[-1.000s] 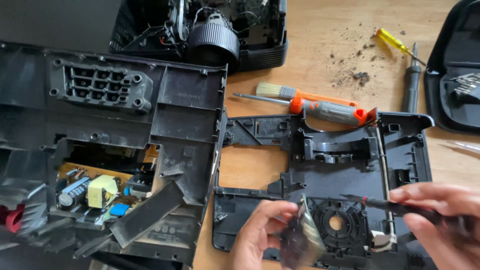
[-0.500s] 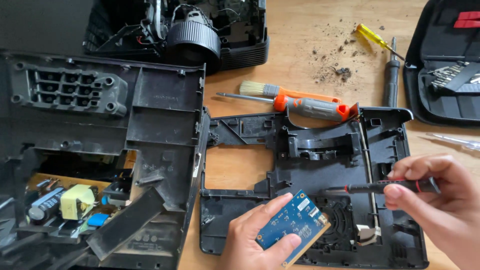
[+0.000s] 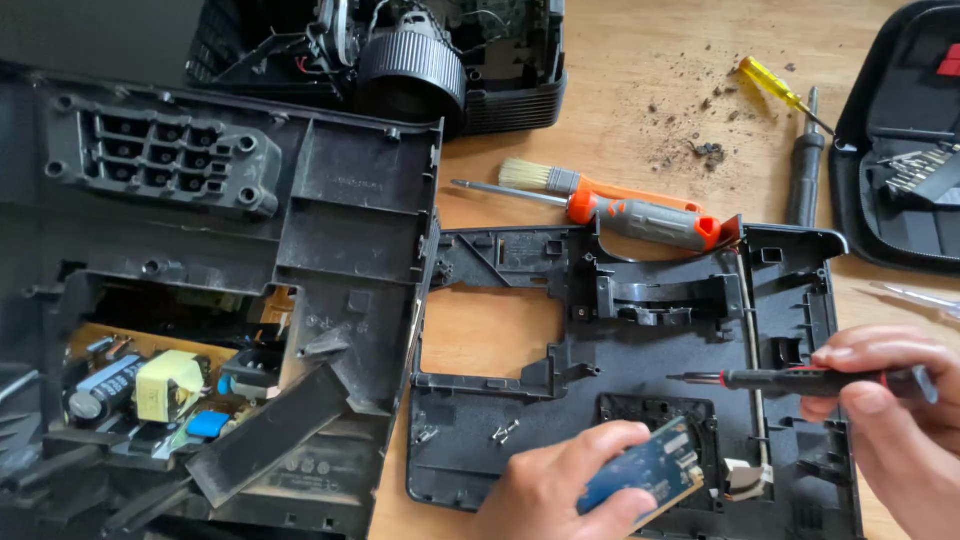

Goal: Disassembling a projector by removing screws and cleaning internal components with a brush

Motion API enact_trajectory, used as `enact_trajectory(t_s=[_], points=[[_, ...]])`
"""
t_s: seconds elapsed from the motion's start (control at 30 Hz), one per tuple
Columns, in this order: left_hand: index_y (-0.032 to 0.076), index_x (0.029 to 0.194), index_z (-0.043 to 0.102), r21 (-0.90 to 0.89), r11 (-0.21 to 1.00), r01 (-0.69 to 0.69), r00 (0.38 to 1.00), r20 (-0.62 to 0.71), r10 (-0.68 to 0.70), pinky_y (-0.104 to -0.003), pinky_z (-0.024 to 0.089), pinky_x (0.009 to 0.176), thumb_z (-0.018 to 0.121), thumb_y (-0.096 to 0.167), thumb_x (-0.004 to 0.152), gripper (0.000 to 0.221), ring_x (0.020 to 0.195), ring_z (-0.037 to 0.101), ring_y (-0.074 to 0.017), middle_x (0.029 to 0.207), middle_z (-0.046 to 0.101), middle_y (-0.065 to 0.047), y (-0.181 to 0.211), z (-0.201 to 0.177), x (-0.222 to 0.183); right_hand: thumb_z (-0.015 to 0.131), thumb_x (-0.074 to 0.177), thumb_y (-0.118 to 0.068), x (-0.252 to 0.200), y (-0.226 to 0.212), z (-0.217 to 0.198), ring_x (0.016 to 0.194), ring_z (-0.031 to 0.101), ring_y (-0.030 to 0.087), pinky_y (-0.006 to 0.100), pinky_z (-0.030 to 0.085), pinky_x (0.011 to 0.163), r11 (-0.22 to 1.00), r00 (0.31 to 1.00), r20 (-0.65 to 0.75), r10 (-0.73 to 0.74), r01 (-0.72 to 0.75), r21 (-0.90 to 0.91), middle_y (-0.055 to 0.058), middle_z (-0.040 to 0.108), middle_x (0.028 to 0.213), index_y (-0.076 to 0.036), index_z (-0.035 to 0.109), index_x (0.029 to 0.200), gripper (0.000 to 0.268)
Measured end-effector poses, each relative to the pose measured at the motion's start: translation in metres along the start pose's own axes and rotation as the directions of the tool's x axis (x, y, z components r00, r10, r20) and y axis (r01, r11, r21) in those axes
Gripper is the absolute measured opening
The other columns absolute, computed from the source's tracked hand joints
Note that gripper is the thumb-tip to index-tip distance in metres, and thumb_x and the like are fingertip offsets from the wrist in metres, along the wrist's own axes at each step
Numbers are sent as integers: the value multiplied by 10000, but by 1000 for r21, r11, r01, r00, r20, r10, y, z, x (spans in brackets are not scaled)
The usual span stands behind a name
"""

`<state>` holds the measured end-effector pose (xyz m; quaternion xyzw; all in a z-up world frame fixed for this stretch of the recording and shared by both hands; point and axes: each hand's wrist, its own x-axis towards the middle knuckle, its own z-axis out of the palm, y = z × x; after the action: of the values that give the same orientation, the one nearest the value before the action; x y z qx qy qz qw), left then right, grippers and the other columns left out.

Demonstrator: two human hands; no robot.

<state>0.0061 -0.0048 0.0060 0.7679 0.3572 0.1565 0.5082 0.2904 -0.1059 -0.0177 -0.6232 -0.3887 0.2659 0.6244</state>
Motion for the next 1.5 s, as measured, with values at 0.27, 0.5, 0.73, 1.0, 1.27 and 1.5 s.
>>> enact_trajectory(t_s=[0.27,0.5,0.73,1.0,1.27,1.5], points=[[62,1306,653,267,883,-386,884,-168,437,-422,577,826,742,167,957,375,970,672,-300,1194,603,-118,7,3,3,495,1140,-471,-7,31,-25,637,728,242,253,669,689,994,999,21,-43,41,104,222,672,1177,-138,486,1259,353],[62,1273,693,436,763,-477,756,-239,609,-497,543,951,479,319,1118,369,1150,652,-368,1236,673,-149,-8,3,-2,616,1012,-390,17,-2,-4,722,745,230,272,676,639,993,995,83,-47,38,112,227,717,1175,-145,503,1327,416],[52,1239,686,399,652,-645,662,-134,737,-447,602,942,693,124,1098,158,1068,701,-290,1176,665,-139,-18,1,-1,424,1063,-273,43,-90,76,826,793,219,248,667,697,928,981,152,-121,166,-332,147,749,1129,-121,407,1323,302],[172,1016,641,564,629,-535,645,-208,735,-264,572,841,583,250,1113,137,977,702,-91,999,679,61,-40,37,5,574,959,-82,81,-87,146,997,811,195,296,644,893,829,783,549,-293,494,-263,112,752,1008,-2,488,1141,216],[186,980,633,601,629,-493,718,-128,685,-254,543,928,549,259,1138,194,1050,690,-76,968,642,74,-44,39,2,564,972,-108,84,-72,148,994,804,176,276,624,883,813,796,544,-266,489,-317,93,766,1027,-14,494,1138,203],[166,953,652,578,669,-467,720,-190,667,-249,548,915,542,258,1125,224,1027,690,-59,934,641,87,-44,45,5,573,971,-124,84,-63,145,978,805,174,276,625,875,794,786,549,-284,514,-324,86,772,1045,-26,495,1138,208]])
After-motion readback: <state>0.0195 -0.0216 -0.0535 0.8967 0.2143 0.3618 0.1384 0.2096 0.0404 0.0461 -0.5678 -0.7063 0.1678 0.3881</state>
